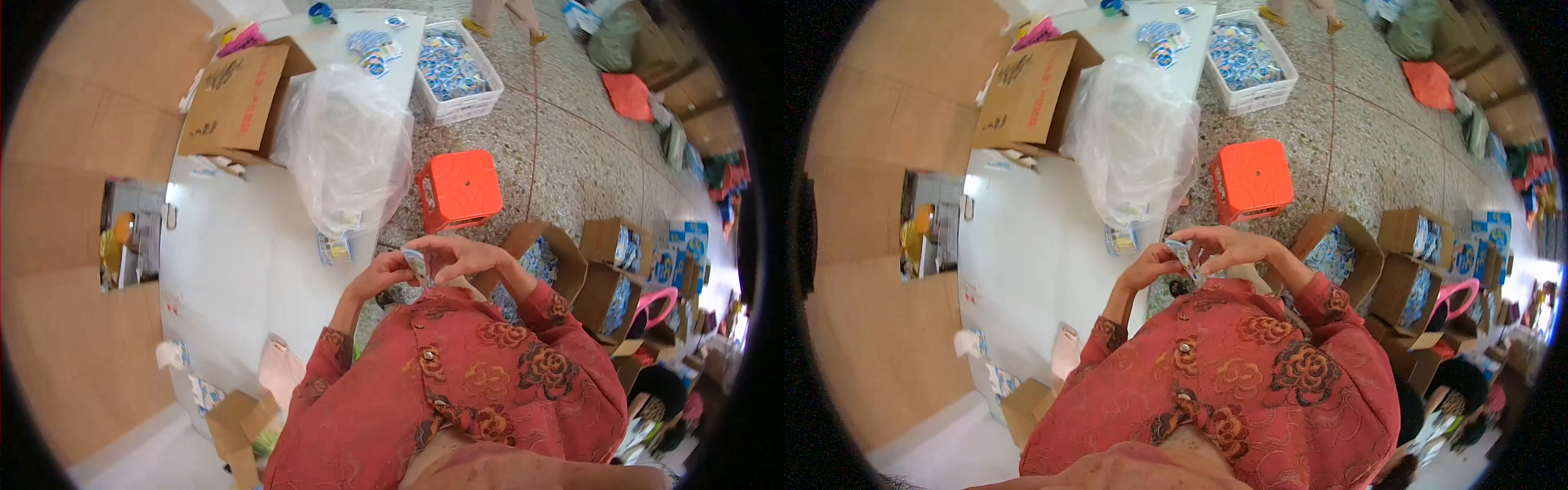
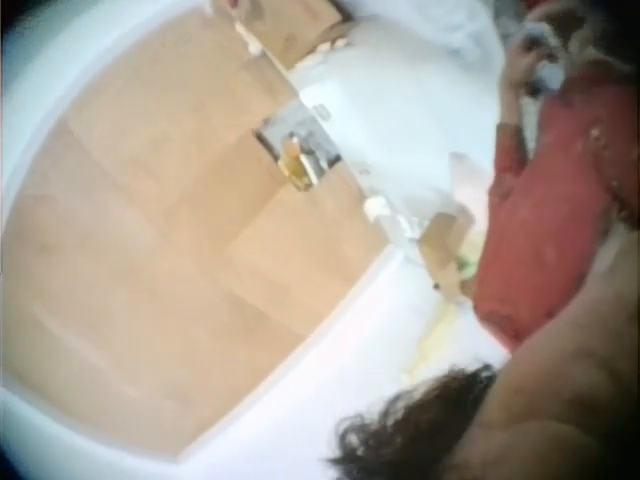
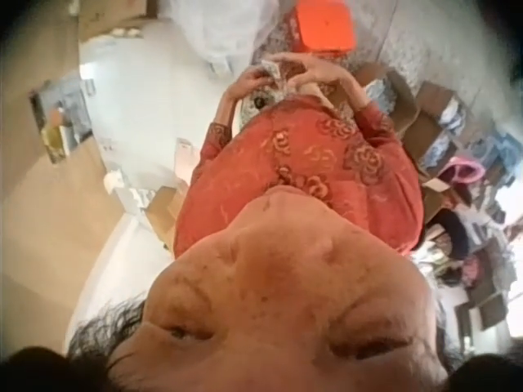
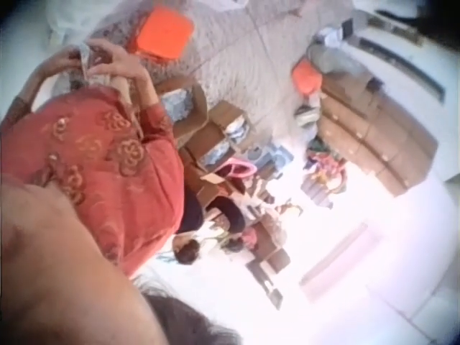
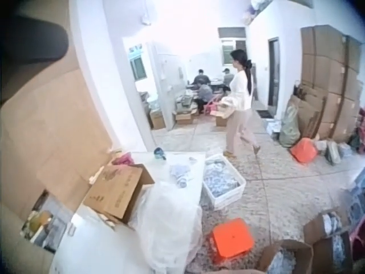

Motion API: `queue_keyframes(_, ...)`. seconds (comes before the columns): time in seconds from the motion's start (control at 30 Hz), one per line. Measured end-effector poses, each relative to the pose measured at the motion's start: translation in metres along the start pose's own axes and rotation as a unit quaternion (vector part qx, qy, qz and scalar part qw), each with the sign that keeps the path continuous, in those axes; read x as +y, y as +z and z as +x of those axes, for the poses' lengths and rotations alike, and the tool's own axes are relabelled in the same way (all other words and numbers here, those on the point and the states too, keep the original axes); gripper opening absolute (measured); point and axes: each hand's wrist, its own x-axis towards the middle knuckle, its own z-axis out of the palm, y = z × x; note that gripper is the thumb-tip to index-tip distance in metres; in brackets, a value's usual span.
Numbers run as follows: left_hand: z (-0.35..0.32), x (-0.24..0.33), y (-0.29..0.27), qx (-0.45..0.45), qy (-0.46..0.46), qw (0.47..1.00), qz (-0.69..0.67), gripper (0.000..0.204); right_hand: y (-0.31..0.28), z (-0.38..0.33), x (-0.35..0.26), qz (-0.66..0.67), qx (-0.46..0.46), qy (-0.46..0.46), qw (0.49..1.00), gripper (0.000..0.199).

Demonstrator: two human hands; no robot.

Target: Packaging colorful plastic sticks into small blue plastic packets.

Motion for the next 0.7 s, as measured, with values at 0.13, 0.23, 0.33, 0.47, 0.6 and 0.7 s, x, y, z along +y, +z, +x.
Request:
queue_keyframes(0.13, 0.026, 0.021, 0.014, -0.064, -0.014, 0.998, -0.009, 0.019, -0.033, -0.001, -0.009, 0.082, -0.06, 0.054, 0.993, 0.066)
queue_keyframes(0.23, 0.043, 0.009, 0.005, -0.083, -0.011, 0.996, -0.015, 0.02, -0.053, 0.01, -0.023, -0.085, -0.084, 0.024, 0.993, 0.04)
queue_keyframes(0.33, 0.057, 0.0, -0.007, -0.097, -0.004, 0.995, -0.001, 0.024, -0.07, 0.016, -0.017, -0.102, -0.082, 0.028, 0.991, 0.031)
queue_keyframes(0.47, 0.064, -0.009, -0.038, 0.164, 0.037, 0.985, 0.043, 0.035, -0.089, 0.023, 0.005, 0.038, 0.024, 0.109, 0.993, 0.027)
queue_keyframes(0.6, 0.087, -0.029, -0.08, 0.269, 0.049, 0.737, 0.618, 0.063, -0.103, 0.02, 0.023, 0.01, 0.131, 0.115, 0.985, 0.023)
queue_keyframes(0.7, 0.111, -0.047, -0.106, 0.184, 0.01, 0.648, 0.739, 0.075, -0.096, 0.02, 0.019, -0.008, 0.217, 0.103, 0.971, 0.023)
